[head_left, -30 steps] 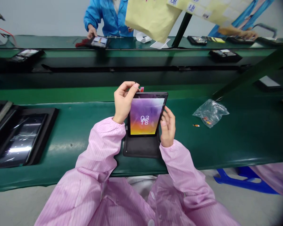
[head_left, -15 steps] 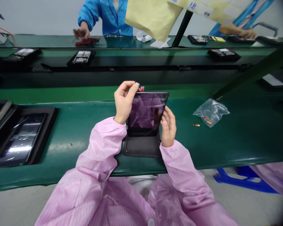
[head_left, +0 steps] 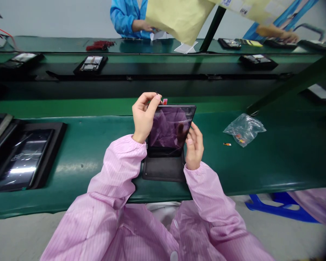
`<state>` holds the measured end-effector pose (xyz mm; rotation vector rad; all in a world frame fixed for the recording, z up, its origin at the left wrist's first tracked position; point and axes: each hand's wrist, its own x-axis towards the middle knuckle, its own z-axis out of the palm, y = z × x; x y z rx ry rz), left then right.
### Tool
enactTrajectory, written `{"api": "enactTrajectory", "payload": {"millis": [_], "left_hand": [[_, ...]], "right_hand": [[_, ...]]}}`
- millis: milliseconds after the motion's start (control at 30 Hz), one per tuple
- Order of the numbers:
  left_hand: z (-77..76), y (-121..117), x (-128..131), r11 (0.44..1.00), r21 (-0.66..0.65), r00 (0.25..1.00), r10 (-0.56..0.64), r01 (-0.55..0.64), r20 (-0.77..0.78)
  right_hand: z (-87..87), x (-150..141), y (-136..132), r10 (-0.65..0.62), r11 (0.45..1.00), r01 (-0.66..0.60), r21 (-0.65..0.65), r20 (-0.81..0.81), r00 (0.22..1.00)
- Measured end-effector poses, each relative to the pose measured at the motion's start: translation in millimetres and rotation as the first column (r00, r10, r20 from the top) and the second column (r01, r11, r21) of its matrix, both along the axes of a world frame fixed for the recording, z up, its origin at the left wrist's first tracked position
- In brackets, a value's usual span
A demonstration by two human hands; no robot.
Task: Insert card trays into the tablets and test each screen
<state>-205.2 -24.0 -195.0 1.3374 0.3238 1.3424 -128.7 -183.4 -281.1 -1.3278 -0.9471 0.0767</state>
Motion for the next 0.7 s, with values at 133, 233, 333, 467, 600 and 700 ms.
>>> {"api": "enactTrajectory", "payload": {"millis": [133,233,333,467,600,700], "left_hand": [[0.2,0.6,0.1,1.000,-0.004,1.000,-0.019,0.019,0.008],[0.3,1.7,0.4,1.000,-0.001,1.000,-0.017,0.017,-0.001],[0.3,2.2,0.6,1.000,0.002,1.000,-0.015,0.015,-0.012],[0.7,1.6,0.5,1.000,0.007,1.000,-0.019,0.019,-0.014],[1.6,1.1,-0.3,1.000,0.005,1.000,-0.004,0.004,-0.030],[1.6,1.5,-0.9,1.000,0.005,0.999,-0.010,0.010,-0.038]], "right_hand": [[0.4,0.9,-0.2,0.037,0.999,-0.038,0.039,0.019,0.999],[1.3,3.1,-1.8,0.101,0.994,-0.102,0.042,0.024,0.995],[1.4,5.8,-4.5,0.156,0.987,-0.155,-0.040,0.028,0.987],[-1.1,7.7,-8.1,0.169,0.970,-0.150,-0.192,0.086,0.982],[-7.8,7.8,-11.4,0.206,0.933,-0.149,-0.327,0.147,0.967],[-13.9,7.5,-13.6,0.199,0.910,-0.109,-0.400,0.192,0.961]]}}
